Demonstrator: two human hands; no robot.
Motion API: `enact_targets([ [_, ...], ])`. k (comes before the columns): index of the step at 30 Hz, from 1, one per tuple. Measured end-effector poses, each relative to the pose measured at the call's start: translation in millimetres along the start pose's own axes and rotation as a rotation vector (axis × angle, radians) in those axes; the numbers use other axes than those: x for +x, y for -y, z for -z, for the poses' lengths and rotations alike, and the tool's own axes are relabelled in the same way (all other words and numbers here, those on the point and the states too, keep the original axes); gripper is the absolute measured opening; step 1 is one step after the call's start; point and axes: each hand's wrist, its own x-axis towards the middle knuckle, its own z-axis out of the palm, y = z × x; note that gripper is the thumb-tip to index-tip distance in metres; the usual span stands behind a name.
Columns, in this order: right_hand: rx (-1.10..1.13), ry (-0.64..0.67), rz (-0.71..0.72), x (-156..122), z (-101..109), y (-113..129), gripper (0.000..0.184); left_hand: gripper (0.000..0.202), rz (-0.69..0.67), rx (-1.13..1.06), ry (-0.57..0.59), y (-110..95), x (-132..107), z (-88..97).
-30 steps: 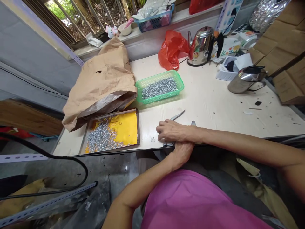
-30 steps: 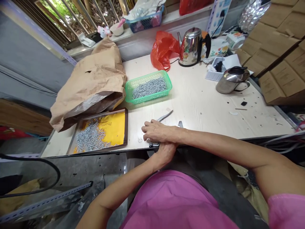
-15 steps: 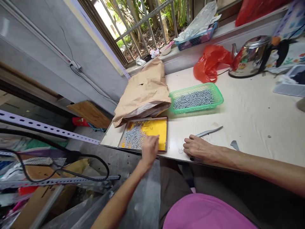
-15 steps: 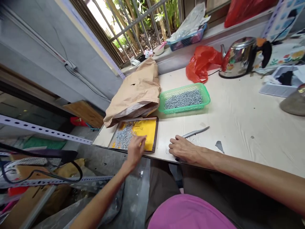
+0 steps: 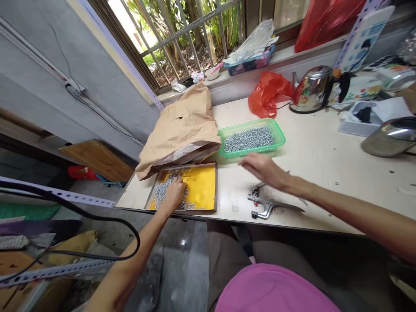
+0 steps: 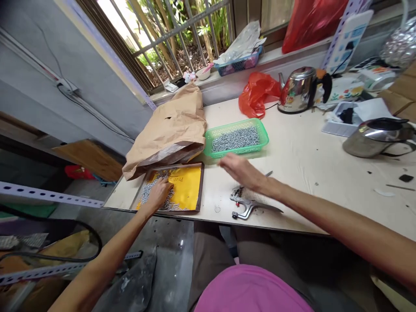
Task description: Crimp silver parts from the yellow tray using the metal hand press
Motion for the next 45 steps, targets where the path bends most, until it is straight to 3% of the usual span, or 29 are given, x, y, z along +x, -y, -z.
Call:
enact_targets([
  [2, -0.118, -0.072, -0.06, 26.7, 22.0, -15.2, 0.027, 0.028, -0.011, -0.006, -0.004, 3.2, 3.5, 1.0],
  [5, -0.265, -0.031, -0.158, 46.0, 49.6, -36.0, 0.032, 0.025, -0.016, -0.027, -0.062, 1.9, 6.1, 6.5],
  [7, -0.303, 0.021, -0.168, 37.2, 60.0, -38.8, 0.041, 0.021, 0.03, -0.157, -0.153, -11.1, 4.1, 14.2],
  [9, -0.279, 0.081, -0.139, 12.3, 63.2, -29.6, 0.038, 0.019, 0.114, -0.453, -0.19, -38.3, -1.9, 23.9],
  [11, -0.222, 0.137, -0.128, -22.7, 60.4, -12.6, 0.033, 0.024, 0.174, -0.854, -0.088, -77.6, -10.8, 32.9],
  [14, -0.18, 0.18, -0.192, -79.8, 50.5, 12.0, 0.03, 0.033, 0.147, -1.304, 0.189, -142.7, -22.1, 38.6],
  [16, -0.198, 0.171, -0.257, -112.7, 43.6, 21.4, 0.028, 0.038, 0.142, -1.433, 0.318, -177.2, -24.6, 35.9],
  [19, -0.258, 0.163, -0.333, -147.4, 35.8, 26.6, 0.024, 0.042, 0.134, -1.488, 0.426, -205.4, -22.2, 27.4],
  [25, -0.338, 0.157, -0.414, -168.1, 27.5, 30.6, 0.025, 0.039, 0.15, -1.42, 0.464, -214.5, -16.8, 18.6],
  [32, -0.364, 0.124, -0.406, -166.0, 23.0, 27.3, 0.025, 0.039, 0.117, -1.253, 0.506, -213.6, -7.3, 15.1],
  [37, -0.376, 0.143, -0.417, -163.5, 23.4, 28.0, 0.026, 0.039, 0.014, -1.156, 0.62, -211.5, -1.6, 15.9],
  [43, -0.355, 0.217, -0.409, -161.8, 30.8, 25.3, 0.022, 0.035, 0.072, -1.165, 0.652, -212.7, -5.8, 22.3],
  [45, -0.338, 0.237, -0.365, -157.7, 36.6, 17.1, 0.033, 0.034, 0.08, -1.161, 0.657, -212.3, -6.9, 22.2],
])
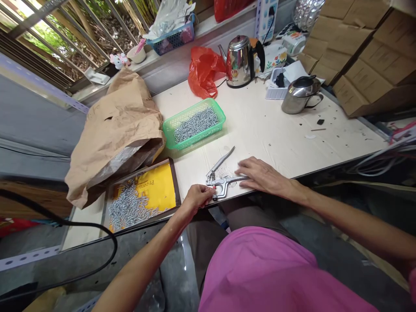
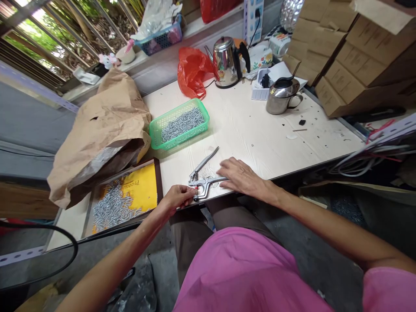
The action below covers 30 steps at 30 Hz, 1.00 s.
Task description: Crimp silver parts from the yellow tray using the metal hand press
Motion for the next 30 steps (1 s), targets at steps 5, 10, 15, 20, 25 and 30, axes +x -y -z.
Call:
enact_targets([
  [5, -0.089, 0.159, 0.072, 31.7, 9.7, -24.3, 0.098, 0.034, 0.006, 0.022, -0.011, 3.0, 0.2, -0.9],
  [10, -0.101, 0.289, 0.104, 54.7, 11.6, -38.4, 0.109, 0.033, 0.001, 0.034, -0.011, 3.3, -0.5, -1.2],
  [15, -0.1, 0.357, 0.114, 61.4, 15.7, -38.6, 0.106, 0.034, 0.027, 0.033, -0.029, 3.6, 0.4, -2.4],
  [20, -0.156, 0.324, 0.132, 60.4, 25.9, -27.1, 0.082, 0.031, 0.039, 0.036, -0.069, 7.1, -2.8, -2.6],
  [25, -0.178, 0.331, 0.097, 54.4, 28.3, -17.5, 0.043, 0.031, -0.254, 0.434, -0.402, -1.8, -11.9, -3.3],
  [30, -0.172, 0.319, 0.111, 52.7, 25.9, -13.8, 0.037, 0.04, -0.718, 0.85, -0.435, -30.4, 6.4, -26.4],
])
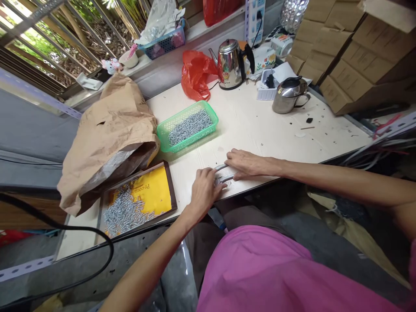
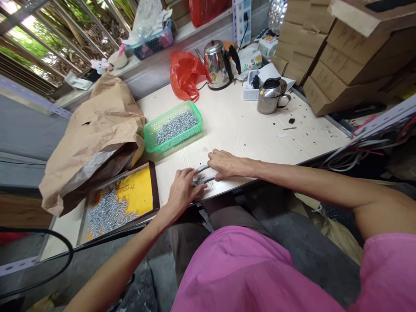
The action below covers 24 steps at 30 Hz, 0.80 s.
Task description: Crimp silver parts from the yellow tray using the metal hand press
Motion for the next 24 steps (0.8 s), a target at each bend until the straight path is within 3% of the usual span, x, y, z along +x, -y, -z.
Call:
enact_targets([
  [2, -0.003, 0.028, -0.019, -1.0, 1.0, 0.9, 0.047, 0.053, -0.111, 0.061, 0.062, -5.9, 15.7, -8.6],
  [5, 0.005, 0.062, -0.072, -5.4, 5.1, 4.1, 0.057, 0.058, -0.165, 0.127, 0.162, -7.1, 31.8, -15.9],
  [9, 0.049, 0.043, -0.08, -10.5, 10.2, 10.0, 0.035, 0.048, -0.215, 0.156, 0.223, -3.7, 39.0, -13.1],
  [16, 0.081, 0.039, -0.112, 1.4, -4.2, 3.6, 0.016, 0.016, -0.163, 0.057, 0.168, -3.9, 45.0, -16.4],
  [20, 0.091, 0.01, -0.094, 5.3, -11.8, -0.1, 0.02, 0.014, -0.149, 0.059, 0.164, -4.0, 49.3, -18.4],
  [24, 0.108, -0.025, -0.05, 3.9, -6.2, -10.8, 0.018, 0.021, -0.132, 0.113, 0.147, -5.0, 43.0, -18.2],
])
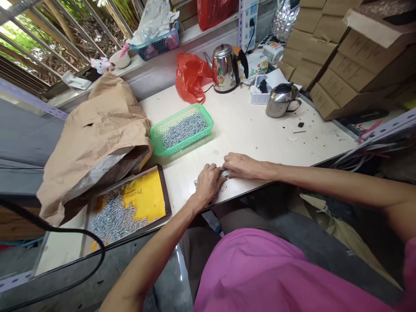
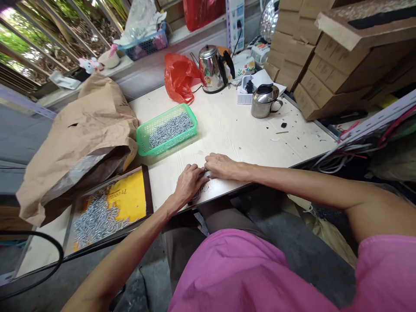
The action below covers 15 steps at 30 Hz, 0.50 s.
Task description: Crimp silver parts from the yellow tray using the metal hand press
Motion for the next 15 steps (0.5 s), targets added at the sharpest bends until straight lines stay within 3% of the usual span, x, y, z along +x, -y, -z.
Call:
enact_targets([
  [4, 0.074, 0.024, 0.085, 2.7, 10.1, -18.5, 0.03, 0.035, 0.009, 0.014, -0.138, -15.3, -21.3, -13.6],
  [8, 0.025, -0.073, -0.021, 14.8, 11.1, -26.3, 0.02, 0.04, -0.06, -0.066, -0.218, -41.1, -43.3, -34.8],
  [12, -0.072, -0.084, -0.123, 37.6, 16.0, -21.8, 0.015, 0.041, -0.044, -0.168, -0.227, -54.3, -51.2, -44.2],
  [15, -0.177, -0.098, -0.143, 53.0, 21.9, -1.9, 0.015, 0.042, -0.025, -0.21, -0.237, -53.7, -49.5, -44.1],
])
